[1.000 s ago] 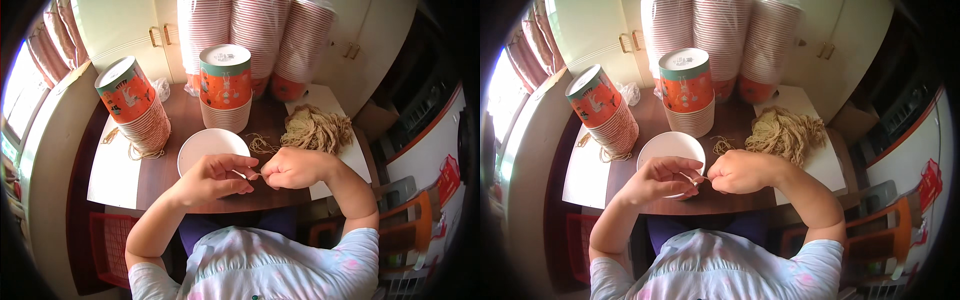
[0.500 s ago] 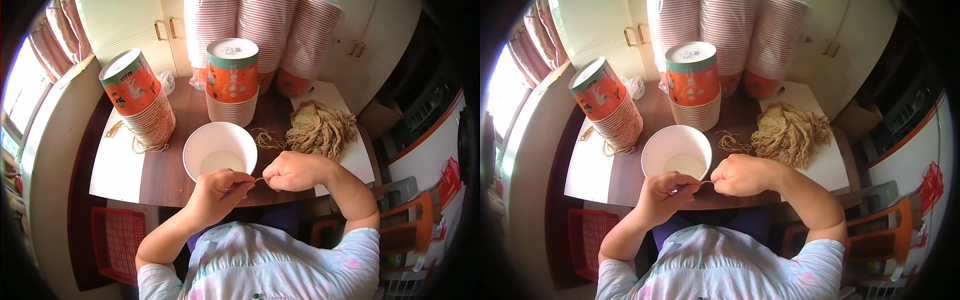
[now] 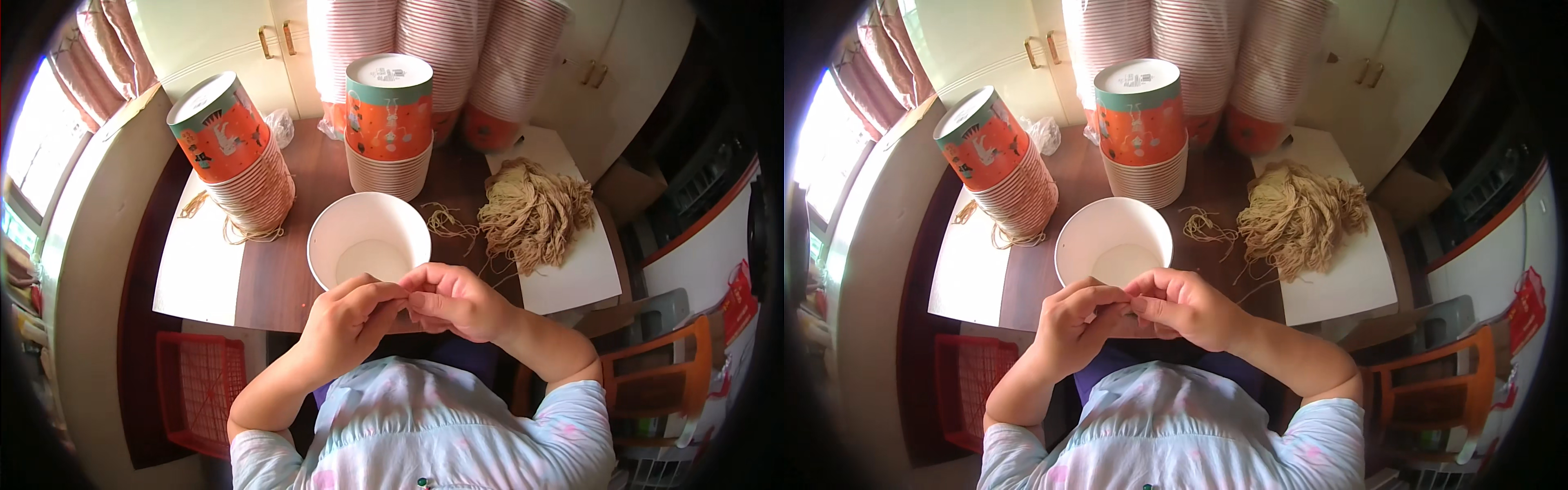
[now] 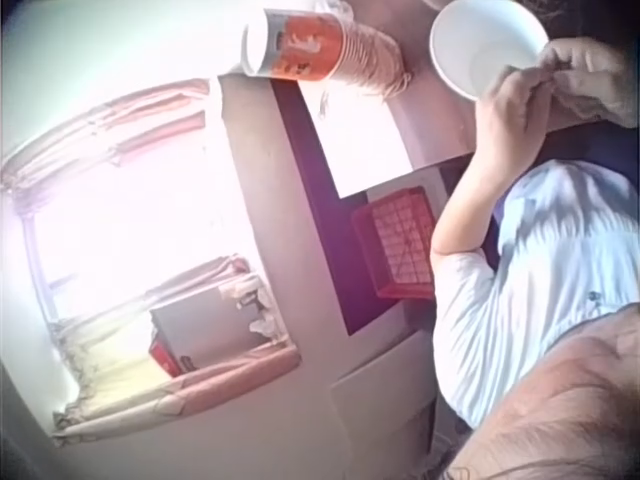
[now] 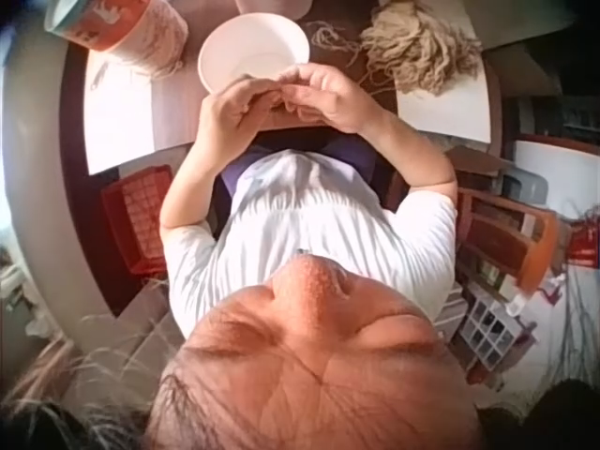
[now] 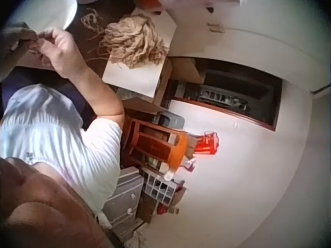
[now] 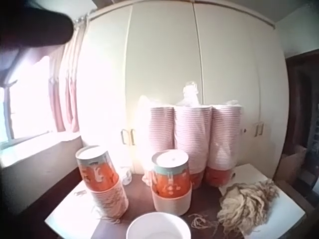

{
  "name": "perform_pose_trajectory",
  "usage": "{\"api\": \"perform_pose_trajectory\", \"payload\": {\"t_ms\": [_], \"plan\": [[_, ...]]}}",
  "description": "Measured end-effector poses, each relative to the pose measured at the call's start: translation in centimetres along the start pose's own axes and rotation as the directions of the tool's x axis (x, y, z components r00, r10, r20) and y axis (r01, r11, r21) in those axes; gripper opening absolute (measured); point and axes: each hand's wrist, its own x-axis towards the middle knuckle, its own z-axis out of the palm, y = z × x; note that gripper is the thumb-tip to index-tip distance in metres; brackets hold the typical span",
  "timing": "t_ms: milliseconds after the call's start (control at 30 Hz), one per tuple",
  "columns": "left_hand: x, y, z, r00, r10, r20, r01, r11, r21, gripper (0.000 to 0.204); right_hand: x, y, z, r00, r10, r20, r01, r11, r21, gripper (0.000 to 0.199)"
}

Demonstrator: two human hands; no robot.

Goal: Threading string handles through pre-punched holes in decorative paper buckets.

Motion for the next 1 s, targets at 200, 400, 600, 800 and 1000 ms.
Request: {"api": "perform_pose_trajectory", "payload": {"t_ms": [200, 400, 600, 800, 1000], "plan": [[-0.7, 0.1, 0.2, 1.0, -0.017, -0.013, 0.017, 1.0, 0.009, 0.012, 0.3, 0.6, 0.5, 0.903, -0.424, -0.077, 0.267, 0.69, -0.673, 0.009], [-1.4, -0.5, 0.4, 0.995, 0.022, -0.102, -0.011, 0.995, 0.102, 0.016, 0.0, 0.6, 0.4, 0.84, -0.541, 0.035, 0.309, 0.426, -0.85, 0.006], [-1.9, -1.0, 0.3, 0.991, 0.014, -0.136, -0.013, 1.0, 0.004, 0.028, 0.0, 1.3, -0.7, 0.918, -0.376, -0.128, 0.196, 0.708, -0.678, 0.009], [-1.6, -1.7, 0.4, 0.981, 0.191, 0.016, -0.192, 0.978, 0.083, 0.031, -0.1, 1.6, -0.5, 0.968, -0.222, -0.116, 0.126, 0.833, -0.539, 0.012], [-2.1, -1.5, 0.7, 0.987, 0.157, 0.017, -0.158, 0.976, 0.15, 0.021, -0.3, 1.8, -0.2, 0.978, -0.186, -0.091, 0.117, 0.86, -0.497, 0.01]]}}
